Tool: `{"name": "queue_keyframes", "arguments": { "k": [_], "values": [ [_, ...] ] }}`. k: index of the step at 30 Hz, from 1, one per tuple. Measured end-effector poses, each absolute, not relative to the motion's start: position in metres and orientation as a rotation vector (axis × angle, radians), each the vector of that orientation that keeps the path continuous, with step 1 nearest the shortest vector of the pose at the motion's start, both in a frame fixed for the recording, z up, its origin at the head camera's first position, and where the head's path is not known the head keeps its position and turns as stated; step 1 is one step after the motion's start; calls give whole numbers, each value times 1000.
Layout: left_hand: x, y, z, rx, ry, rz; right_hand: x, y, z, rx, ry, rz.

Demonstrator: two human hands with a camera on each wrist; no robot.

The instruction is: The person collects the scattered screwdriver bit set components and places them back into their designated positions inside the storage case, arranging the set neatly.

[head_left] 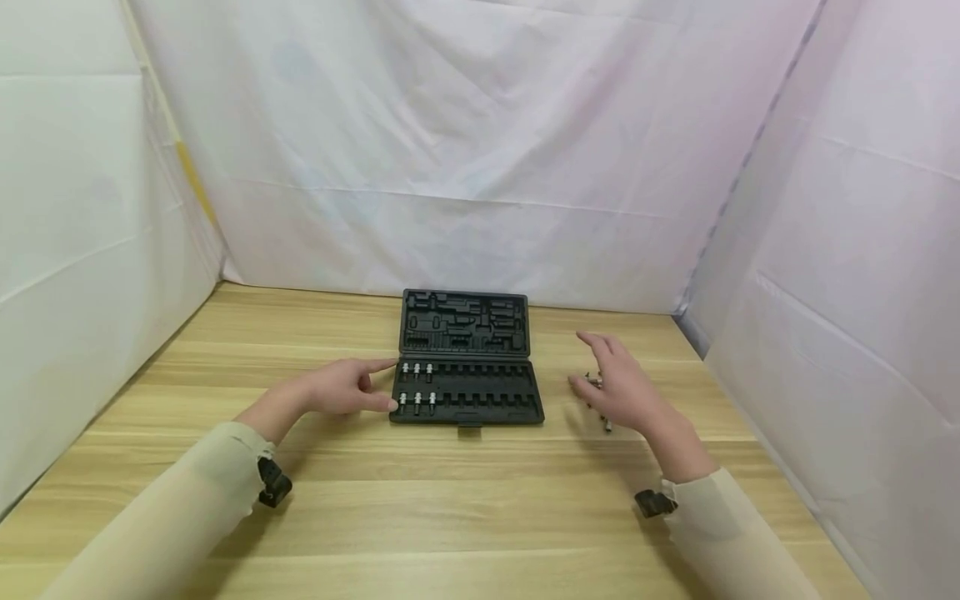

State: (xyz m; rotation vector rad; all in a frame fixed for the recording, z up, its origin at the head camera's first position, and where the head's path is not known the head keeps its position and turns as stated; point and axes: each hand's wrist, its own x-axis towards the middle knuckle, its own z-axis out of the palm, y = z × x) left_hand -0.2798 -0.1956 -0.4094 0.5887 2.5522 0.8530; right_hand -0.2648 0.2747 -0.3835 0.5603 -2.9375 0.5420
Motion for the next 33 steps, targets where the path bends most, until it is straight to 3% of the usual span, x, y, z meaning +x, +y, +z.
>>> {"name": "queue_keyframes", "arguments": {
  "k": [18,33],
  "values": [
    [-280,-194,-416,598,2532,919,-268,289,-386,509,-2965,608],
    [-279,-195,-420,529,2482,1009,-278,327,-385,427,-2906,850]
  ]
}}
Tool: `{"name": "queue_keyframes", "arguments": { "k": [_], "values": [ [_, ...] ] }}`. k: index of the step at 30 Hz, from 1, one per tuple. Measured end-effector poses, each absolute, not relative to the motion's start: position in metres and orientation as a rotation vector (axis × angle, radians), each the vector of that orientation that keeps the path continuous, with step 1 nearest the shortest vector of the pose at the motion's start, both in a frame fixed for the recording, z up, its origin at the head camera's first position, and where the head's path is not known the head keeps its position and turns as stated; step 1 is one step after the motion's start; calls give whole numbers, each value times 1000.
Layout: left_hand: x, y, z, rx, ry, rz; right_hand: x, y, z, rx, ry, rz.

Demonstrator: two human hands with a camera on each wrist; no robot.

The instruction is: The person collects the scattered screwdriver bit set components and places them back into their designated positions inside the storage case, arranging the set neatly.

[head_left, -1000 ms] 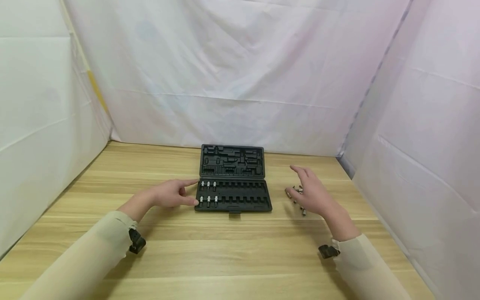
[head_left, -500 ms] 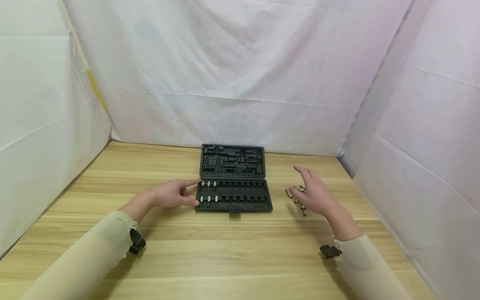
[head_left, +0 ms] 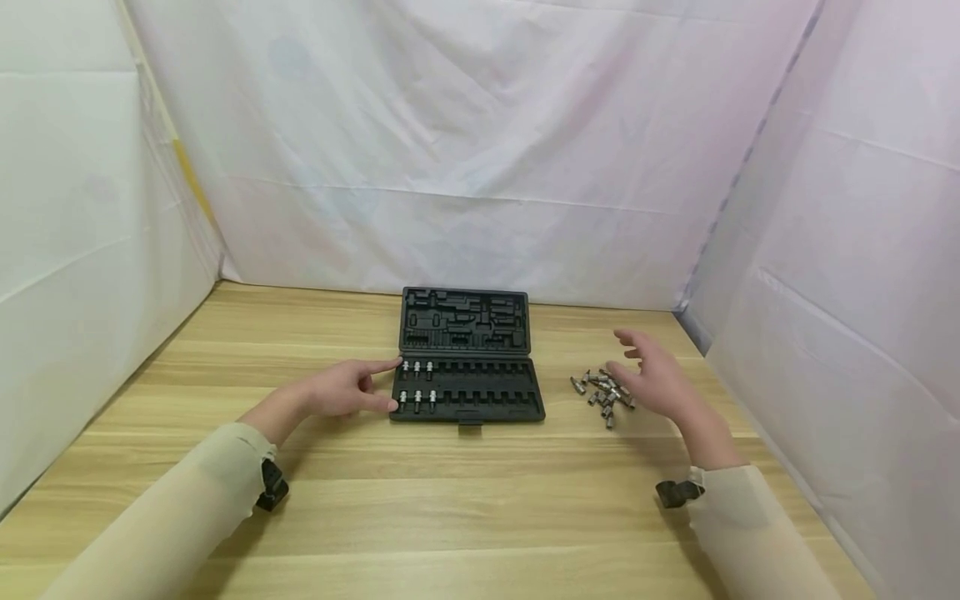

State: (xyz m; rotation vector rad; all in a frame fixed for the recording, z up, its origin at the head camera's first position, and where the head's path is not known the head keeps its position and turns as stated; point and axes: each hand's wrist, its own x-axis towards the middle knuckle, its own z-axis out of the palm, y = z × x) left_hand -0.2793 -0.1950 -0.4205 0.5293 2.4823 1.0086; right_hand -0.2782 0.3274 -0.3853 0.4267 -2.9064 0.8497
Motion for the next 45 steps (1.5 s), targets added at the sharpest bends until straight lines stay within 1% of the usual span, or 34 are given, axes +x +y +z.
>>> {"name": "queue_keyframes", "arguments": {
  "k": [10,15,21,26,36,45],
  "values": [
    [-279,-195,-420,534,2496,949,-287,360,-392,390,-2911,889],
    [-280,-194,-418,534,2496,896,-287,367,-392,376,-2913,880],
    [-279,-197,-420,521,2445,997,-287,369,-388,409,-2941,881],
    [-279,-199,-422,495,2409,1058,-285,370,-388,479,-3023,851],
    [-281,-197,-423,485,2416,1038,-275,366,-399,696,-3152,787],
    [-281,-198,-424,480,2415,1037,-275,362,-408,775,-3209,893]
  ]
}}
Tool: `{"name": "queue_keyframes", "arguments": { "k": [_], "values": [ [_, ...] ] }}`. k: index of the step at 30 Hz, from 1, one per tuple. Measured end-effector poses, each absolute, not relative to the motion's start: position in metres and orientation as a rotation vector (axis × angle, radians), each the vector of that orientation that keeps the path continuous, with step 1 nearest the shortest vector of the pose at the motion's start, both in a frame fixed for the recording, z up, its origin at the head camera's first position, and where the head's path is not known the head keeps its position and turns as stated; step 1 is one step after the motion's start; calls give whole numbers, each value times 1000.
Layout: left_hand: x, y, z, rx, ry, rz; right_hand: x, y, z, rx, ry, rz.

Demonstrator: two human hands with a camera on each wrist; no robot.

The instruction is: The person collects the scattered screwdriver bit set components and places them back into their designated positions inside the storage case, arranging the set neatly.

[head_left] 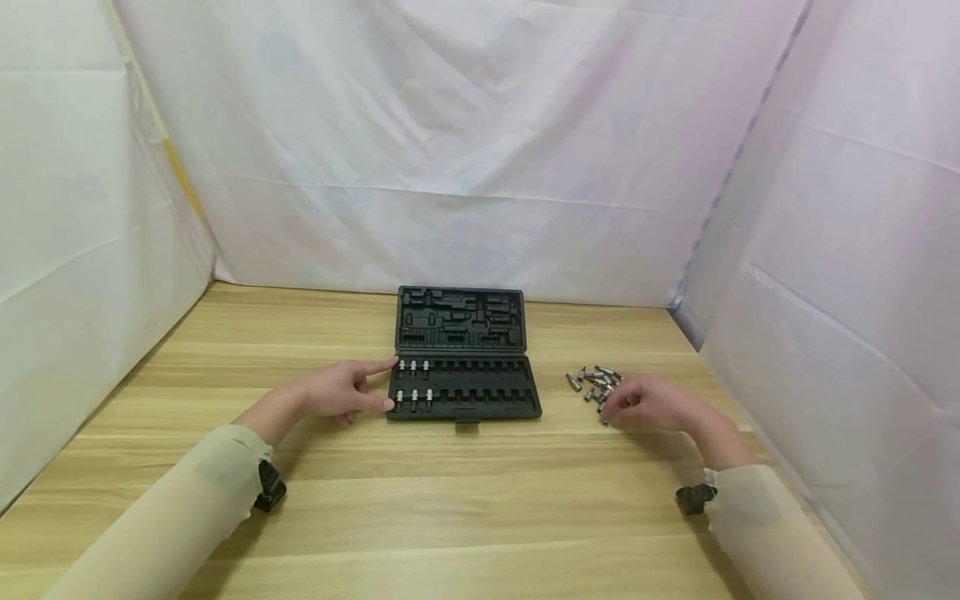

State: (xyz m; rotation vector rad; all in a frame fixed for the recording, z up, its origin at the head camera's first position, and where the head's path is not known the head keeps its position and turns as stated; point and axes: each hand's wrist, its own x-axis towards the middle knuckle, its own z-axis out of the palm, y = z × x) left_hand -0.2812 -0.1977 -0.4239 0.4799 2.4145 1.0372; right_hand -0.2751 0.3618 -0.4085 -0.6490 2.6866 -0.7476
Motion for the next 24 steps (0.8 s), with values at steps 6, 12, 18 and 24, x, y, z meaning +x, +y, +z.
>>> {"name": "queue_keyframes", "arguments": {
  "k": [6,12,18,24],
  "values": [
    [-281,-198,-424,475,2411,1045,-276,358,-411,-672,2695,-718],
    [-280,-197,-423,465,2411,1045,-276,355,-411,-746,2700,-676],
    [-280,-196,-423,466,2405,1049,-275,351,-410,-706,2696,-716],
    [-280,-197,-423,461,2402,1057,-279,342,-406,-686,2695,-850]
  ]
}}
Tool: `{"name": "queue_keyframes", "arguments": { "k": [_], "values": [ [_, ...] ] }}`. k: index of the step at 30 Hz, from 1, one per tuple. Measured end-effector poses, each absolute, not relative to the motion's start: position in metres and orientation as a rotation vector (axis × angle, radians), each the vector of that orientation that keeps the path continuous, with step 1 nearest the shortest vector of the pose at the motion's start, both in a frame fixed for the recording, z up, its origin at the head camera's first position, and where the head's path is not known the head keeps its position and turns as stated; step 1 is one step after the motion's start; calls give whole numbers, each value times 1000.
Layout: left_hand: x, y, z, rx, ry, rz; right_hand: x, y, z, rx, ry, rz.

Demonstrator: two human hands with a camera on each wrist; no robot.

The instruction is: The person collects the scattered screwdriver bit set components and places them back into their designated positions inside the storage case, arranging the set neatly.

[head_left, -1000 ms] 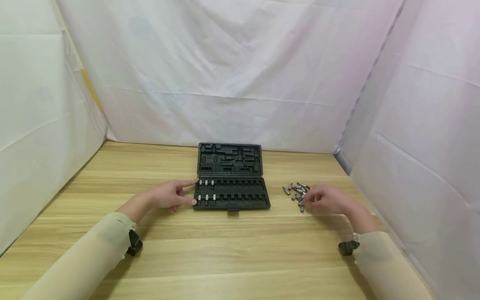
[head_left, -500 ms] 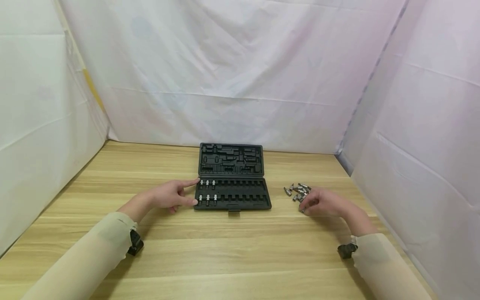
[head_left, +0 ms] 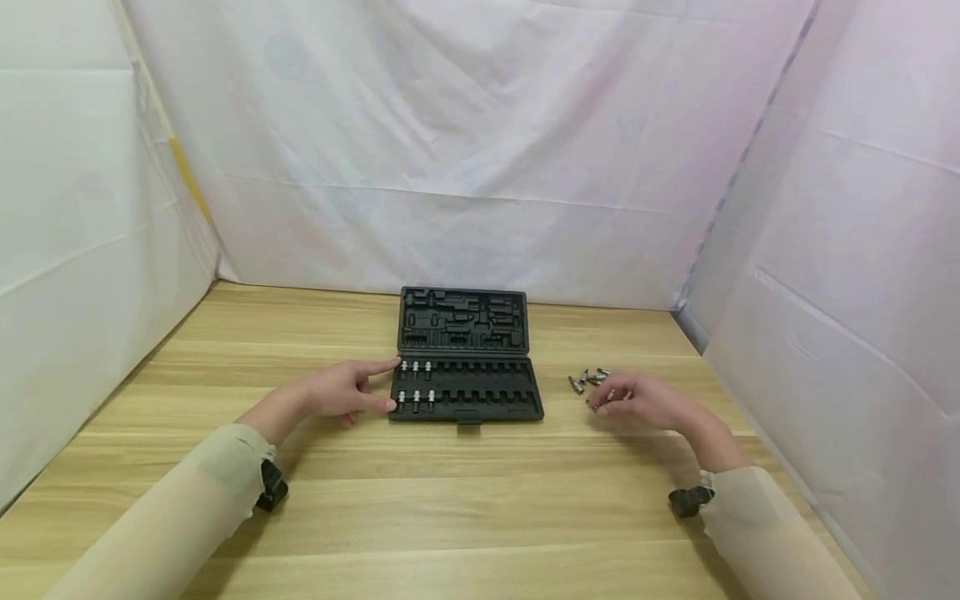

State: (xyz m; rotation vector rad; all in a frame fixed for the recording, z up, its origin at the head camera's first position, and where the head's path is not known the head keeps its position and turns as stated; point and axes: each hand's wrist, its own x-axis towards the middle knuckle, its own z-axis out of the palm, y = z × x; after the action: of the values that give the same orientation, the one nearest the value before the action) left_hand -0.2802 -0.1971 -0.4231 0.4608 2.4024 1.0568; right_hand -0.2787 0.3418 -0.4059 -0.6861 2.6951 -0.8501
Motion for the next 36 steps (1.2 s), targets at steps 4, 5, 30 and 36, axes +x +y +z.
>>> {"name": "queue_keyframes", "arguments": {
  "k": [4,5,30,36],
  "values": [
    [-280,-197,-423,467,2407,1052,-280,333,-400,-635,2689,-963],
    [-280,-197,-423,468,2410,1050,-280,331,-398,-619,2691,-982],
    [-282,-198,-424,479,2409,1051,-301,281,-405,-477,2521,-1367],
    [-282,-198,-425,482,2407,1056,-305,258,-402,-486,2379,-1519]
  ]
}}
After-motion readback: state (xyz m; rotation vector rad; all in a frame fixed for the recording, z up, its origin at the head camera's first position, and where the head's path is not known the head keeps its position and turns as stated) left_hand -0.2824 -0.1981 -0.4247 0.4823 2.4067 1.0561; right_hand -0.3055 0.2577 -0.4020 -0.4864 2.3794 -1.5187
